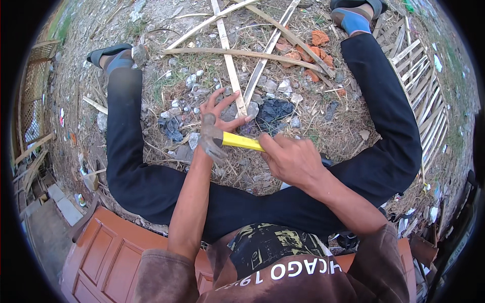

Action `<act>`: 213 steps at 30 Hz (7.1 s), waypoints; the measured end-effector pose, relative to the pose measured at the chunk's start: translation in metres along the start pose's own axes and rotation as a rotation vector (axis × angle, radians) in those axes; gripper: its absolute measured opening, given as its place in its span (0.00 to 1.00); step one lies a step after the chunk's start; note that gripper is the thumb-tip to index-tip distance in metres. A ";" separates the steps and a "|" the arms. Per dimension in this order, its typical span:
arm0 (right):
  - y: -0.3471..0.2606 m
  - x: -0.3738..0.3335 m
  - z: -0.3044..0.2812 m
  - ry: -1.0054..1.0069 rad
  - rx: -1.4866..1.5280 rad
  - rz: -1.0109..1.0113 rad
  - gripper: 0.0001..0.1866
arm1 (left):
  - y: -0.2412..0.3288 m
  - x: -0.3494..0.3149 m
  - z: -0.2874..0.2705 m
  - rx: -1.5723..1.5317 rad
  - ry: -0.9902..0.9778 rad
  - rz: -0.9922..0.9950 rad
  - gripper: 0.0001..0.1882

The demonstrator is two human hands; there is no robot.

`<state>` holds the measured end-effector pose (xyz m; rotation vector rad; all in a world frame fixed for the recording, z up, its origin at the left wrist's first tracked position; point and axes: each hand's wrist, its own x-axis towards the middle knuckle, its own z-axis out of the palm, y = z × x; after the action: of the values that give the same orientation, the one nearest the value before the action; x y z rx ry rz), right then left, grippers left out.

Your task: The person constructs a wooden lattice structure and a star-shaped frame, using a hammer to secure thin wooden strips with small nails while sitting on the ground.

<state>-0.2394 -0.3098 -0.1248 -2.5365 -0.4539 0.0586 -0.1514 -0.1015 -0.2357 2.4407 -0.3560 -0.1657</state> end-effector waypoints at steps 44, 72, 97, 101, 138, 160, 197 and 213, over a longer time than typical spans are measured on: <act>0.045 -0.019 -0.007 0.385 0.749 0.621 0.18 | 0.153 0.155 -0.200 -0.350 0.100 0.092 0.21; 0.046 -0.019 -0.004 0.337 0.794 0.712 0.18 | 0.183 0.206 -0.230 -0.598 -0.067 0.025 0.21; 0.047 -0.018 0.010 0.290 0.848 0.710 0.20 | 0.108 0.071 -0.117 -0.880 -0.193 -0.417 0.10; 0.046 -0.018 0.008 0.278 0.844 0.725 0.19 | 0.116 0.066 -0.105 -0.852 -0.119 -0.408 0.11; 0.044 -0.004 -0.006 0.466 1.100 0.576 0.05 | 0.021 0.004 -0.064 -0.992 -0.053 -0.311 0.19; 0.078 0.111 -0.093 0.456 1.666 0.667 0.27 | 0.023 -0.003 -0.050 -0.540 0.054 0.070 0.16; 0.067 0.118 -0.065 0.391 1.631 0.547 0.13 | 0.114 -0.022 -0.052 -1.127 0.433 -0.198 0.21; 0.048 0.119 -0.066 0.365 1.561 0.599 0.14 | 0.088 -0.023 -0.051 -0.899 0.475 -0.144 0.26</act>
<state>-0.1038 -0.3422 -0.0886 -1.0017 0.4183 0.1094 -0.1812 -0.1300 -0.1397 1.5399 0.1054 0.1674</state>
